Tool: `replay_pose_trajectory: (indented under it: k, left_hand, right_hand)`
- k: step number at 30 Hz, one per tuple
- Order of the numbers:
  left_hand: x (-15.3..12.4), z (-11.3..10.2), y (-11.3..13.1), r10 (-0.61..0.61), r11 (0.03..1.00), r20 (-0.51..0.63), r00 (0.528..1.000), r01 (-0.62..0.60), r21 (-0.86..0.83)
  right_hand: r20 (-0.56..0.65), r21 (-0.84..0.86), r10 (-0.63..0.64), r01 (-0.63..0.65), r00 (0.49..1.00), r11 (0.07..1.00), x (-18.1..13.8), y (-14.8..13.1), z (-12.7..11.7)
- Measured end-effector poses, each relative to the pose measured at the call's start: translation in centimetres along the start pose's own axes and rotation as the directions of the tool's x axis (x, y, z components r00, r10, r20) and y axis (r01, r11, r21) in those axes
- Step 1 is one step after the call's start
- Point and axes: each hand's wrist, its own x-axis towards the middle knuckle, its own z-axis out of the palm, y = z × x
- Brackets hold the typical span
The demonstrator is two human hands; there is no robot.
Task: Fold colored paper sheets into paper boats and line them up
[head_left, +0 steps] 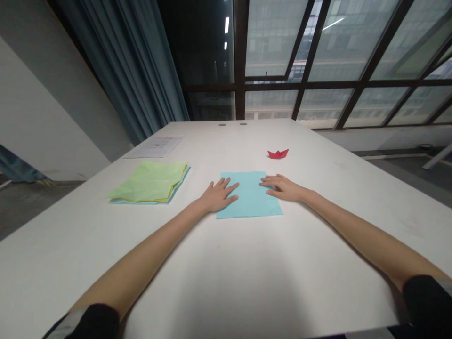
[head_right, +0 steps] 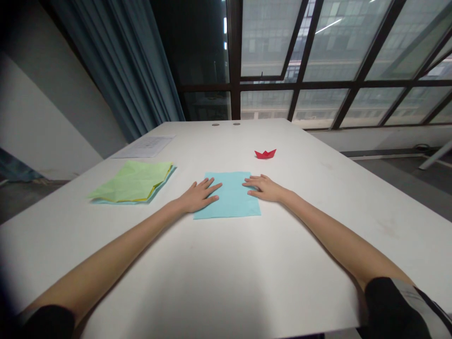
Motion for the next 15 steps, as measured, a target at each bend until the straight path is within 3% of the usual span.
replay_pose_trajectory:
  k: [5,8,11,15]
  left_hand:
    - [-0.2,0.1,-1.7,-0.053,0.999,-0.017,0.998,0.053,-0.001]
    - [-0.2,0.4,-1.8,-0.079,0.997,-0.050,0.996,0.079,0.005]
    - [0.0,0.8,-1.8,-0.187,0.982,-0.125,0.975,0.187,-0.007]
    - [0.3,1.2,-1.9,-0.269,0.963,-0.145,0.952,0.269,-0.023]
  right_hand:
    - [-0.004,-0.013,0.017,-0.017,1.000,1.000,-0.2,0.7,0.0]
    - [-0.075,-0.080,0.020,-0.026,0.997,0.996,-0.2,1.1,0.1]
    - [-0.159,-0.190,0.130,-0.160,0.979,0.969,-0.2,1.7,0.3]
    - [-0.137,-0.260,0.262,-0.290,0.955,0.921,-0.1,2.3,0.6]
